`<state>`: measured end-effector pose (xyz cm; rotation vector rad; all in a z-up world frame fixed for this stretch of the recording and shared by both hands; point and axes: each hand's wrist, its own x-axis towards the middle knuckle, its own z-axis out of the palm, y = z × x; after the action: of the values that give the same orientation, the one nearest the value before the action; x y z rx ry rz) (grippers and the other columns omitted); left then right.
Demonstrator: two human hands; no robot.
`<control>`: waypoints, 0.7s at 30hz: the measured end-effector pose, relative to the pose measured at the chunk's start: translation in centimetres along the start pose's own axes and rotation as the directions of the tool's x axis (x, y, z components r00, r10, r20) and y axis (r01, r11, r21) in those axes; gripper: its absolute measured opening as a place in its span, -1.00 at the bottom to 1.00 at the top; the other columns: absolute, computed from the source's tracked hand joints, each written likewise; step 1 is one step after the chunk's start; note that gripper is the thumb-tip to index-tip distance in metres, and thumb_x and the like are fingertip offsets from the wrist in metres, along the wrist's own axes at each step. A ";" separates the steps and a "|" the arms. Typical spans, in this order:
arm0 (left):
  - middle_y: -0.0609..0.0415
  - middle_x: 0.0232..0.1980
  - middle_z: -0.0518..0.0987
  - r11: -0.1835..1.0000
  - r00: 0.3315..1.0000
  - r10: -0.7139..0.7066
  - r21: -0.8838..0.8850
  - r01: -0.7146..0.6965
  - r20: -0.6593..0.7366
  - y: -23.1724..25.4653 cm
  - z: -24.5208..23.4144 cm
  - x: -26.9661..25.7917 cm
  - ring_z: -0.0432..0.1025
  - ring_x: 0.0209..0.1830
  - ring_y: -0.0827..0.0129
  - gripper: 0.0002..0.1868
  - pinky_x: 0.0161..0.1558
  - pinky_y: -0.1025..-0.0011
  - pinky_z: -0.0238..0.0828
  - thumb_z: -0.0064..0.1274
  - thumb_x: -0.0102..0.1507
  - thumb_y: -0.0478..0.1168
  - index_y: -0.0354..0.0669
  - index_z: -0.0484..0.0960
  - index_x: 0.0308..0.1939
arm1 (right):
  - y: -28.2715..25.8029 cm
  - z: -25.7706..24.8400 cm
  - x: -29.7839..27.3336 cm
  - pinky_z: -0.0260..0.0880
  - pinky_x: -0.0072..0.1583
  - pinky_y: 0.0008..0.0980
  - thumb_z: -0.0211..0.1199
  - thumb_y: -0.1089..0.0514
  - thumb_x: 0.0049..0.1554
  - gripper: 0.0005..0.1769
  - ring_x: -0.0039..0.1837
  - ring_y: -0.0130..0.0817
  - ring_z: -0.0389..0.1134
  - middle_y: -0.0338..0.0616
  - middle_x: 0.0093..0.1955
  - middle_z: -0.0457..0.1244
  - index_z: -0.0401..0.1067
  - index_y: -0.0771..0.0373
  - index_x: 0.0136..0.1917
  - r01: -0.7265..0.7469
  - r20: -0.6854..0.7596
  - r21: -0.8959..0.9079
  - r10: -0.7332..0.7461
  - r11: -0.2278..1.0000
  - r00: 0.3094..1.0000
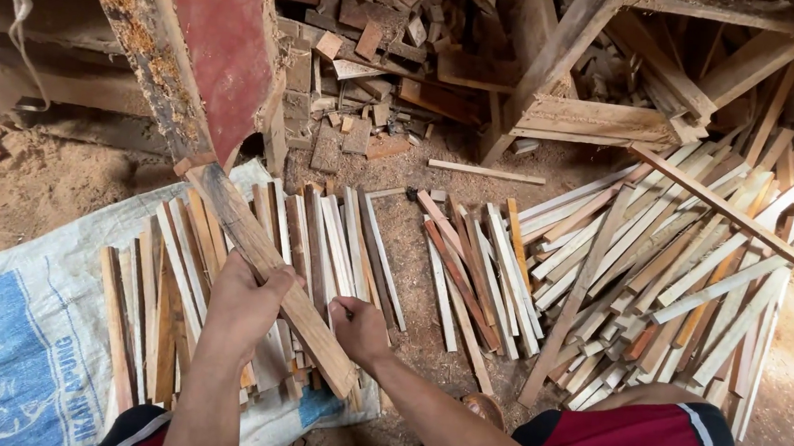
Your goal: Sorting and marking thin wood strips on a workshop floor
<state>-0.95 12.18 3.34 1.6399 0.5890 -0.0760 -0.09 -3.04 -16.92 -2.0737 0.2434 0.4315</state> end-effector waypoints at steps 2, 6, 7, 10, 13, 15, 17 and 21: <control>-0.20 -0.24 0.69 1.000 1.000 -0.011 0.003 0.011 0.000 -1.0 0.1 0.6 0.54 -0.20 0.19 -0.72 -0.17 0.24 0.49 0.05 0.27 -0.32 -0.36 0.44 0.03 | -0.8 -2.2 -0.6 0.54 0.00 -0.23 0.21 -0.15 0.19 -0.66 -0.09 -0.17 0.49 -0.06 -0.24 0.43 0.61 0.07 0.04 -0.036 0.046 0.184 0.028 0.982 0.999; -0.22 -0.10 0.67 0.997 0.996 -0.069 0.029 0.067 0.063 -2.1 2.8 1.9 0.48 -0.09 0.20 -0.60 -0.12 0.16 0.46 0.02 0.33 -0.22 -0.38 0.37 0.17 | -4.9 -10.1 -4.9 0.51 0.13 -0.09 0.32 -0.01 0.19 -0.44 0.08 -0.04 0.43 0.39 0.09 0.37 0.45 0.47 0.29 0.023 0.148 0.500 -0.112 0.866 0.983; -0.22 -0.10 0.67 0.997 0.994 -0.067 0.031 0.064 0.083 -3.8 3.6 3.0 0.48 -0.09 0.20 -0.60 -0.12 0.16 0.46 0.02 0.33 -0.22 -0.38 0.37 0.17 | -4.4 -11.1 -4.8 0.51 0.13 -0.09 0.32 -0.01 0.19 -0.44 0.08 -0.04 0.43 0.39 0.09 0.37 0.45 0.47 0.29 0.024 0.130 0.501 -0.103 0.865 0.986; -0.14 -0.07 0.68 0.996 0.984 -0.034 -0.074 0.047 0.173 -7.3 6.5 4.6 0.53 -0.13 0.23 -0.55 -0.23 0.25 0.50 -0.06 0.34 -0.29 -0.29 0.24 0.28 | -1.9 -14.7 -3.6 0.49 0.14 -0.07 0.49 -0.02 0.05 -0.44 0.16 -0.03 0.41 0.30 0.07 0.41 0.54 0.32 0.23 0.215 0.000 0.312 -0.227 0.925 0.974; -0.37 -0.06 0.64 0.982 0.965 -0.003 -0.184 0.053 0.262 -3.8 9.6 1.7 0.55 -0.10 -0.08 -0.49 -0.19 -0.02 0.52 -0.08 0.33 -0.41 -0.40 0.17 0.34 | 2.6 -20.1 -0.7 0.55 0.00 0.00 0.37 0.00 0.09 -0.60 0.04 0.16 0.47 0.18 -0.04 0.43 0.57 0.14 0.17 0.243 -0.215 -0.144 -0.270 0.959 0.939; -0.14 0.51 0.24 0.919 0.878 -0.381 0.217 0.328 0.289 3.2 11.7 -2.4 0.25 0.46 0.02 -0.27 0.40 -0.16 0.25 -0.08 0.32 -0.25 -0.04 0.04 0.56 | 5.6 -23.8 1.6 0.44 -0.45 -0.59 0.06 0.11 0.31 -0.57 -0.46 -0.44 0.34 0.07 0.01 0.42 0.32 0.33 0.39 -0.167 -0.235 -0.310 0.095 0.936 0.967; -0.15 0.38 0.38 0.933 0.877 -0.332 0.259 0.251 0.348 2.2 13.6 -2.8 0.36 0.36 0.06 -0.35 0.34 -0.05 0.35 -0.05 0.30 -0.29 -0.10 0.15 0.47 | 10.7 -25.1 2.5 0.47 -0.21 -0.33 0.12 0.15 0.22 -0.60 -0.26 -0.20 0.40 0.07 -0.03 0.42 0.39 0.30 0.30 -0.189 -0.343 -0.380 0.051 0.906 0.938; -0.18 0.33 0.49 0.961 0.849 -0.233 0.248 0.125 0.474 0.4 16.6 -2.8 0.51 0.25 0.09 -0.36 0.22 0.10 0.54 0.03 0.24 -0.35 -0.19 0.25 0.42 | 12.9 -26.1 3.2 0.56 0.14 -0.52 -0.16 0.15 0.40 -0.64 -0.28 -0.37 0.47 -0.10 -0.20 0.43 0.37 0.22 0.33 -0.409 -0.362 -0.451 0.256 0.793 0.896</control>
<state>1.52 -4.45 1.97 1.6728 0.3362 -0.7064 3.76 -32.08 -16.12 -2.6408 0.7531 0.4438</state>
